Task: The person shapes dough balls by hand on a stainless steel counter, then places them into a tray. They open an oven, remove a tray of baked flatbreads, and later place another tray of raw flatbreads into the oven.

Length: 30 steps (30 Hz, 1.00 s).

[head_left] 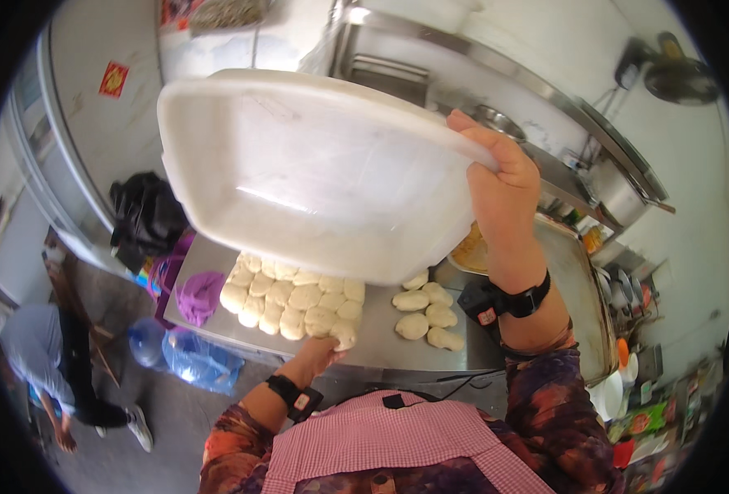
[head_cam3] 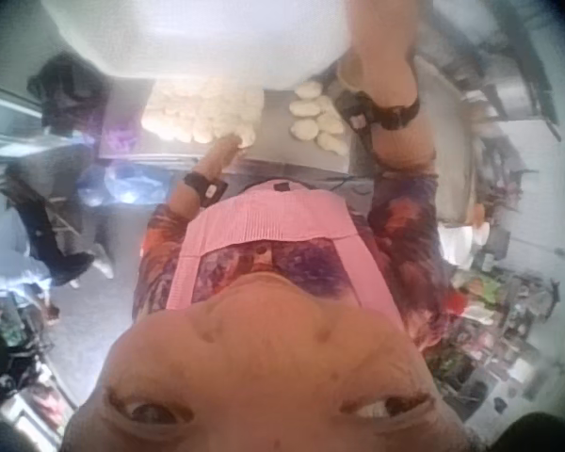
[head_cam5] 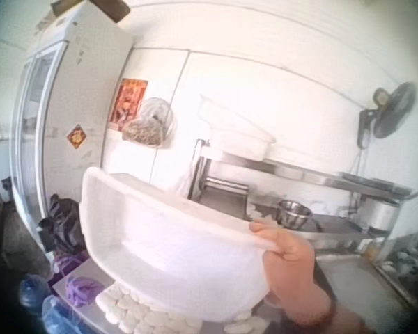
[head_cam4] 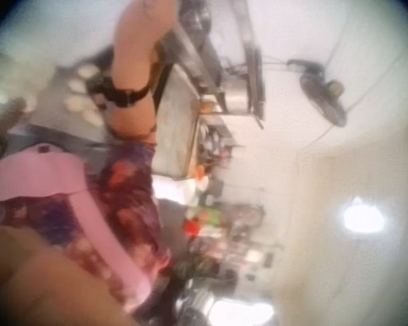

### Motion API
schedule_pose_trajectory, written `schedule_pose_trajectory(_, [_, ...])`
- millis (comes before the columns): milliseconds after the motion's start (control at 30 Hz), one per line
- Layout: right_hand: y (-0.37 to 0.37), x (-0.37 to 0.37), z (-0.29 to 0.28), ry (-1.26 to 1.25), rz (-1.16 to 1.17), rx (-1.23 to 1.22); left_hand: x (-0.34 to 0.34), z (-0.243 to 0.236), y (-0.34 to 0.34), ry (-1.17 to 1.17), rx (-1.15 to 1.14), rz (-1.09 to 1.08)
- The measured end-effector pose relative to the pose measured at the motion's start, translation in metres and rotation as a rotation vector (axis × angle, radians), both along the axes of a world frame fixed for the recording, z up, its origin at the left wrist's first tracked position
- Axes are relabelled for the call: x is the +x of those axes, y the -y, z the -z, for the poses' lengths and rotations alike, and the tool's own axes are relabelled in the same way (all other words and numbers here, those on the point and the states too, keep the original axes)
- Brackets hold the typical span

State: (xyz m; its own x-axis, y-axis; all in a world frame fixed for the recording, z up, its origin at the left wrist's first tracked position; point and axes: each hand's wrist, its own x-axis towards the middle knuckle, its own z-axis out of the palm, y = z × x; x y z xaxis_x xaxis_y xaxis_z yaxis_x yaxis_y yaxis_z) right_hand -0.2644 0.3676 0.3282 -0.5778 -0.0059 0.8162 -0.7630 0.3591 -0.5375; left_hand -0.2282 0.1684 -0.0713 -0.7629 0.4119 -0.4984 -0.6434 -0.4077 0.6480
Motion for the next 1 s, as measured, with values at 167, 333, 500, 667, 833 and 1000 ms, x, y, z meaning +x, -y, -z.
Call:
schedule_pose_trajectory(167, [-0.096, -0.016, -0.011, 0.147, -0.089, -0.568, -0.005, -0.017, -0.009, 0.019, -0.256, 0.075])
schedule_pose_trajectory(333, [-0.203, -0.041, -0.044, 0.110, 0.012, -0.817, 0.000, -0.024, 0.005, 0.064, 0.008, 0.175])
schedule_pose_trajectory(500, [-0.294, -0.085, -0.069, 0.145, 0.237, -0.517, 0.012, -0.045, 0.023, 0.126, -0.059, 0.134])
schedule_pose_trajectory(667, [-0.355, -0.126, -0.081, -0.023, 0.659, 0.168, 0.040, -0.065, 0.037, 0.069, -0.090, -0.063])
schedule_pose_trajectory(833, [-0.383, -0.171, -0.123, 0.060, 0.736, 0.566, 0.069, -0.076, 0.054, -0.031, -0.068, -0.338])
schedule_pose_trajectory(1000, [-0.383, -0.232, -0.127, -0.016, 0.610, 0.215, 0.099, -0.078, 0.060, -0.017, -0.025, -0.476])
